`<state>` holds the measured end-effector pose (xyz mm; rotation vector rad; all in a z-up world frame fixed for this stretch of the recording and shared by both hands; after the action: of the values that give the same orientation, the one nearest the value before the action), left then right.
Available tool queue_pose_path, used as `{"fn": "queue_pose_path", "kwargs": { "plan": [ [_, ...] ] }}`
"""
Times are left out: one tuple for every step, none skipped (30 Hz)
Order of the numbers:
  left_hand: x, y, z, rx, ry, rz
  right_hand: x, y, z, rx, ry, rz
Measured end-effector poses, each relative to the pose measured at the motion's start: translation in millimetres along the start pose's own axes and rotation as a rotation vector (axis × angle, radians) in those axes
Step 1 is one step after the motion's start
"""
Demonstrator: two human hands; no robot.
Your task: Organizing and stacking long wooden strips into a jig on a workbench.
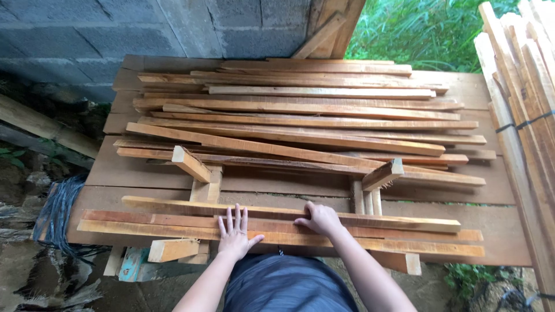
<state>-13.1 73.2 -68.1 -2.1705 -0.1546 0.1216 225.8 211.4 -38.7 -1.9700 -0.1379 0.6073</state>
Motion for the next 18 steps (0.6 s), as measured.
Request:
{"fn": "queue_pose_path", "kwargs": {
  "plan": [
    [1,1,-2,-0.007,0.004,0.002,3,7,-2,-0.005,0.006,0.003],
    [1,0,-2,-0.006,0.003,-0.001,-1,0,0,0.114,-0.059,-0.009],
    [0,-1,-2,-0.005,0.003,-0.003,-6,-7,-1,0.233,-0.123,-0.022],
    [-1,2,-2,-0.009,0.001,-0.004,-7,-9,-1,0.228,-0.124,-0.021],
    [-1,-1,-1,0.044,0.004,-0.082,-8,-15,-2,0.261,-0.132,-0.029],
    [-2,-3,-2,0.095,0.009,-0.157,-8,-19,-5,0.293,-0.137,-0.035],
    [-2,-4,-4,0.090,0.008,-0.156,-8,-11,-4,0.288,-0.135,-0.033],
    [-1,-7,-6,0.100,0.016,-0.145,-6,-8,-5,0.321,-0.129,-0.051],
    [0,-11,-8,0.111,0.023,-0.133,-4,-5,-6,0.354,-0.122,-0.069],
    [0,-12,-7,0.111,0.026,-0.134,-1,2,-4,0.355,-0.120,-0.071],
    [0,-11,-7,0.102,0.023,-0.129,5,14,-2,0.293,-0.089,-0.030],
    [-1,-9,-8,0.092,0.016,-0.125,10,28,0,0.227,-0.061,0.011],
    [0,-12,-6,0.090,0.015,-0.128,9,22,-1,0.224,-0.063,0.009],
    [-1,-12,-6,0.078,0.013,-0.134,8,23,-2,0.171,-0.039,0.051],
    [-1,-12,-7,0.066,0.011,-0.140,7,24,-4,0.118,-0.014,0.092],
    [-2,-12,-8,0.065,0.012,-0.138,7,25,-4,0.118,-0.013,0.094],
    [-3,-12,-10,0.059,0.009,-0.145,8,29,-3,0.077,-0.005,0.105],
    [-1,-14,-8,0.057,0.013,-0.151,12,30,-2,0.041,0.007,0.114]
  ]
}}
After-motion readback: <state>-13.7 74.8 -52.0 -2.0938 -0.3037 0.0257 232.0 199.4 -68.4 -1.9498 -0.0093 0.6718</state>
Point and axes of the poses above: each hand's wrist, its own z-axis towards the middle knuckle, its own y-axis out of the palm, x = y × z, the point moved 10 cm from there along z, towards the middle knuckle, and after that the axes turned 4 degrees about x, right-handed, at the moved point
